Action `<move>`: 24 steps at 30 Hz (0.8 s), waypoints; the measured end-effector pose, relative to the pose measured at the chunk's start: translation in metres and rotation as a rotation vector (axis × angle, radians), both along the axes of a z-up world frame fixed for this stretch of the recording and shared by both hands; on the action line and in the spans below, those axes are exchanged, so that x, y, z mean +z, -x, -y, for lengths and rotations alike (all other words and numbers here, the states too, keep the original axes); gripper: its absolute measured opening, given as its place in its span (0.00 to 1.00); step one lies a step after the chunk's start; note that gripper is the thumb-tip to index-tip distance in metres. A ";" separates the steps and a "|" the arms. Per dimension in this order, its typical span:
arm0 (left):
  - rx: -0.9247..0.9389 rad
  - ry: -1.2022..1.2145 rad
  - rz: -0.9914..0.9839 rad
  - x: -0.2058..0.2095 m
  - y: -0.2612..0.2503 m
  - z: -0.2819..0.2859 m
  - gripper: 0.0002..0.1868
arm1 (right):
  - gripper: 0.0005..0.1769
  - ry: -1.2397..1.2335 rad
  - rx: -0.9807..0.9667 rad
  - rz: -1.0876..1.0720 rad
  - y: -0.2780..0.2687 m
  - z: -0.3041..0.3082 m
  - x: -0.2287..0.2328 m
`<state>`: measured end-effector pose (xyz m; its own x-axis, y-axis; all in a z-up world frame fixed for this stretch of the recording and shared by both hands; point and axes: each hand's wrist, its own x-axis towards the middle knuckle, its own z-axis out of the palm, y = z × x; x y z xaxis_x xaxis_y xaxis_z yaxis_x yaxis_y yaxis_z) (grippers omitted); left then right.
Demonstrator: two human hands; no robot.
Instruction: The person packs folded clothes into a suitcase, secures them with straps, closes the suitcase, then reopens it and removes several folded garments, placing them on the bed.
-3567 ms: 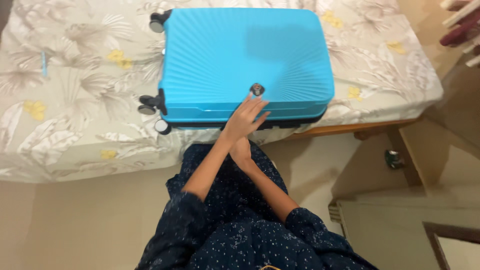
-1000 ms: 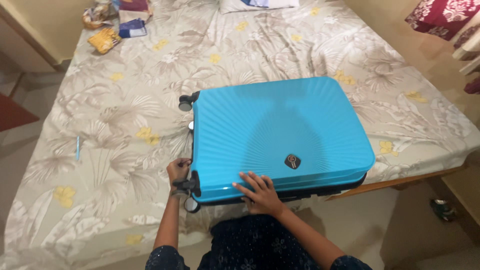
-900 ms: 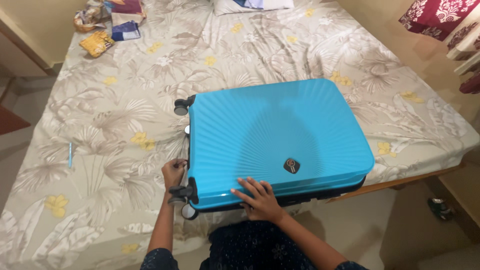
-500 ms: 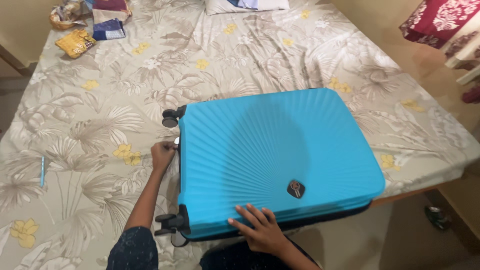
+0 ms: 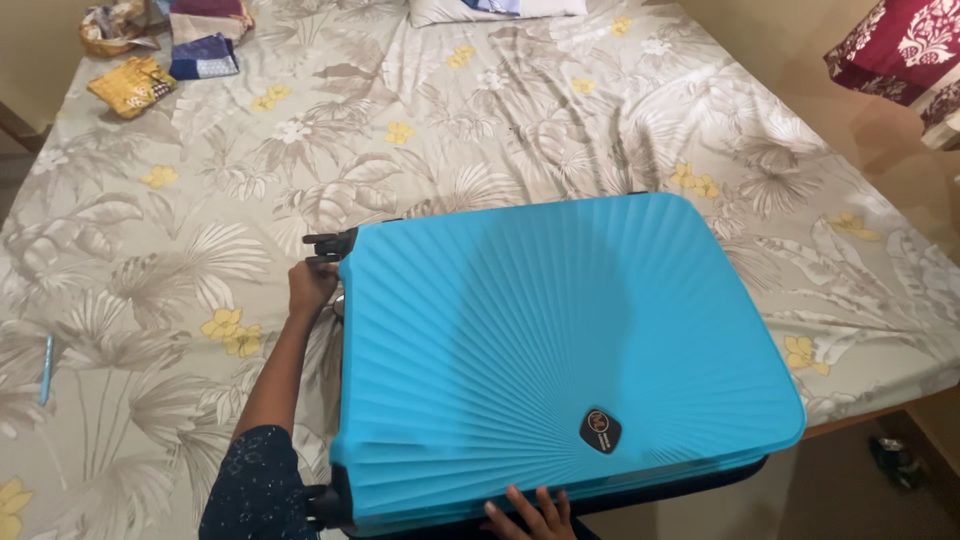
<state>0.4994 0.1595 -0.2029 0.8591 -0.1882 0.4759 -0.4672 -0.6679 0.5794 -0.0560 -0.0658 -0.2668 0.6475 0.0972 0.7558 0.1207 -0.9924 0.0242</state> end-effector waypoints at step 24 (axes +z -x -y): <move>0.290 0.287 -0.376 -0.024 -0.037 0.065 0.26 | 0.22 0.024 -0.171 0.363 -0.018 0.008 0.015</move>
<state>0.5363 0.0943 -0.2264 0.9772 0.1730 0.1233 -0.0134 -0.5291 0.8484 -0.0375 -0.0736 -0.2520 0.3467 0.0310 0.9375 -0.0672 -0.9961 0.0578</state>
